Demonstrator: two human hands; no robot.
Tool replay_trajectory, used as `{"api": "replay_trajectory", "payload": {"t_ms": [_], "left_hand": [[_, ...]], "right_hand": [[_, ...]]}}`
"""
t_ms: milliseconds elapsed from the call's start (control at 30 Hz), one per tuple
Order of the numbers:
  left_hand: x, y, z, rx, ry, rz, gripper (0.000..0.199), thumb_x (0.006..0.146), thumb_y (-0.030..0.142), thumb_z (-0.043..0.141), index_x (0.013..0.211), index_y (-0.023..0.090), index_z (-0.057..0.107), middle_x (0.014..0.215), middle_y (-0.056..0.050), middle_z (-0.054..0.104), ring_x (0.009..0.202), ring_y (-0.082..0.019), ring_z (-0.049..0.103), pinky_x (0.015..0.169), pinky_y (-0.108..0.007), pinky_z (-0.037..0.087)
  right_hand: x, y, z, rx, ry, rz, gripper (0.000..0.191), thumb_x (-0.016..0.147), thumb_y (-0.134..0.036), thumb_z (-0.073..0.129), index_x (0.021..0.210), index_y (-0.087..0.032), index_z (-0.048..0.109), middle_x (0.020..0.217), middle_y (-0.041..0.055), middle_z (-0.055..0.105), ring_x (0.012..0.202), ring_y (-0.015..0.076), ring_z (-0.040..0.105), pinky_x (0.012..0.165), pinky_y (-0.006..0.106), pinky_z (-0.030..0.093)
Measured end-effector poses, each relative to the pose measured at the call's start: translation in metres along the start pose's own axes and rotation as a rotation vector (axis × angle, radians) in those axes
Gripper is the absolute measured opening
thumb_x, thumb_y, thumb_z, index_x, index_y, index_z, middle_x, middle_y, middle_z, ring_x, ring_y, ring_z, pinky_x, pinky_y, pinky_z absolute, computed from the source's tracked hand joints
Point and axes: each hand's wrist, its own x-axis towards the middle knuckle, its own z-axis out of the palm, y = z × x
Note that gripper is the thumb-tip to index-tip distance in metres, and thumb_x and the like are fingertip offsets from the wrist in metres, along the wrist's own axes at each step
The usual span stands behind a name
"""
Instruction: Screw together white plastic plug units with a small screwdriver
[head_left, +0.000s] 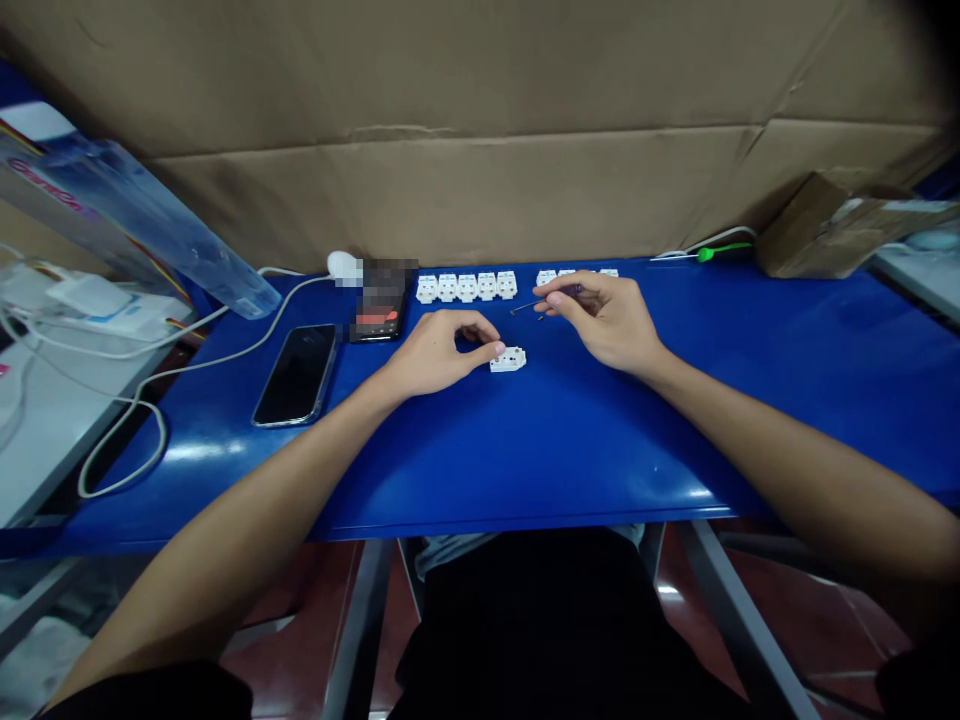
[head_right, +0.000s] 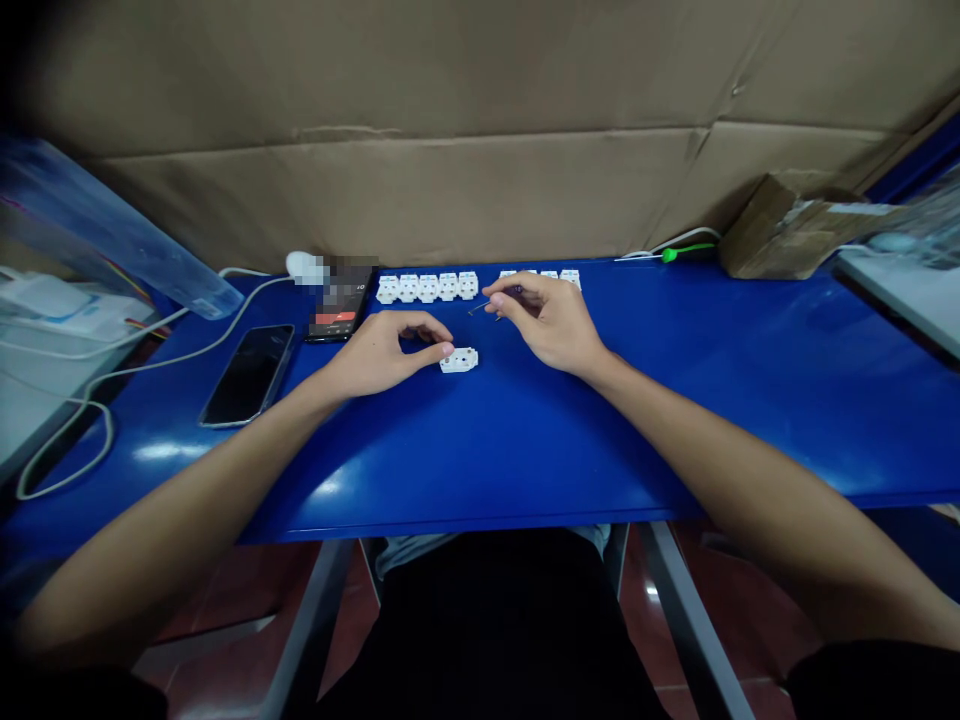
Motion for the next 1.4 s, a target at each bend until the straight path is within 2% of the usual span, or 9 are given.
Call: {"api": "replay_trajectory", "payload": {"t_ms": [133, 200, 367, 567, 800, 1033, 1133, 1233, 1400], "left_hand": [[0.002, -0.006, 0.003, -0.042, 0.084, -0.025, 0.021, 0.101, 0.041, 0.08, 0.108, 0.023, 0.088, 0.102, -0.007, 0.091, 0.088, -0.021, 0.083, 0.086, -0.037, 0.067], [0.002, -0.009, 0.004, -0.057, 0.139, -0.037, 0.023, 0.1, 0.041, 0.082, 0.112, 0.022, 0.087, 0.107, -0.008, 0.091, 0.086, -0.02, 0.082, 0.082, -0.036, 0.067], [0.002, -0.007, 0.004, -0.081, 0.225, 0.007, 0.033, 0.099, 0.046, 0.089, 0.119, 0.021, 0.087, 0.124, -0.01, 0.091, 0.091, -0.02, 0.083, 0.09, -0.037, 0.068], [0.0, 0.004, 0.004, -0.058, 0.234, 0.037, 0.027, 0.099, 0.047, 0.091, 0.116, 0.025, 0.092, 0.118, -0.006, 0.093, 0.094, -0.022, 0.084, 0.094, -0.04, 0.069], [-0.001, 0.01, 0.007, -0.097, 0.223, 0.039, 0.02, 0.104, 0.042, 0.082, 0.106, 0.026, 0.093, 0.109, -0.004, 0.093, 0.101, -0.024, 0.086, 0.094, -0.04, 0.068], [-0.003, 0.013, 0.007, 0.027, 0.207, 0.067, 0.017, 0.106, 0.04, 0.079, 0.104, 0.025, 0.089, 0.101, -0.003, 0.091, 0.095, -0.023, 0.083, 0.093, -0.04, 0.065], [-0.005, 0.015, 0.007, 0.176, 0.176, 0.119, 0.013, 0.109, 0.036, 0.077, 0.107, 0.027, 0.087, 0.102, -0.002, 0.09, 0.095, -0.025, 0.082, 0.107, -0.047, 0.06], [-0.008, 0.019, 0.008, 0.33, 0.137, 0.149, 0.014, 0.113, 0.031, 0.071, 0.115, 0.027, 0.085, 0.108, -0.003, 0.091, 0.1, -0.027, 0.082, 0.125, -0.056, 0.049], [-0.011, 0.025, 0.009, 0.487, 0.106, 0.184, 0.019, 0.116, 0.028, 0.064, 0.117, 0.027, 0.084, 0.112, -0.007, 0.091, 0.109, -0.03, 0.081, 0.131, -0.06, 0.041]], "right_hand": [[0.0, -0.014, 0.003, 0.084, 0.095, -0.044, 0.039, 0.102, -0.063, 0.089, 0.11, -0.025, 0.088, 0.11, 0.0054, 0.094, 0.094, 0.0227, 0.093, 0.086, 0.038, 0.08], [0.0, -0.024, 0.004, 0.105, 0.13, -0.072, 0.039, 0.103, -0.064, 0.088, 0.107, -0.026, 0.087, 0.107, 0.0048, 0.094, 0.091, 0.0223, 0.093, 0.081, 0.036, 0.08], [-0.003, -0.04, 0.007, 0.127, 0.139, -0.102, 0.039, 0.104, -0.066, 0.086, 0.104, -0.026, 0.085, 0.103, 0.0049, 0.093, 0.088, 0.0223, 0.093, 0.079, 0.035, 0.079], [-0.007, -0.045, 0.009, 0.15, 0.124, -0.09, 0.034, 0.105, -0.06, 0.087, 0.104, -0.026, 0.086, 0.103, 0.0037, 0.094, 0.087, 0.0218, 0.093, 0.079, 0.035, 0.08], [-0.008, -0.046, 0.01, 0.165, 0.085, -0.079, 0.033, 0.106, -0.059, 0.086, 0.107, -0.026, 0.085, 0.104, 0.0043, 0.093, 0.09, 0.0229, 0.093, 0.08, 0.037, 0.081], [-0.009, -0.048, 0.007, 0.112, 0.024, -0.088, 0.034, 0.107, -0.06, 0.085, 0.106, -0.026, 0.086, 0.102, 0.0029, 0.093, 0.086, 0.0204, 0.091, 0.082, 0.037, 0.081], [-0.011, -0.049, 0.003, 0.077, -0.036, -0.134, 0.028, 0.111, -0.054, 0.081, 0.111, -0.027, 0.087, 0.104, 0.0029, 0.092, 0.087, 0.0192, 0.09, 0.086, 0.037, 0.08], [-0.014, -0.05, 0.001, 0.007, -0.061, -0.172, 0.026, 0.113, -0.052, 0.079, 0.116, -0.028, 0.086, 0.107, 0.0036, 0.092, 0.092, 0.0206, 0.09, 0.091, 0.039, 0.08], [-0.016, -0.053, 0.0, -0.117, -0.105, -0.199, 0.026, 0.113, -0.054, 0.077, 0.117, -0.03, 0.087, 0.108, 0.0034, 0.091, 0.095, 0.0222, 0.09, 0.09, 0.038, 0.078]]}}
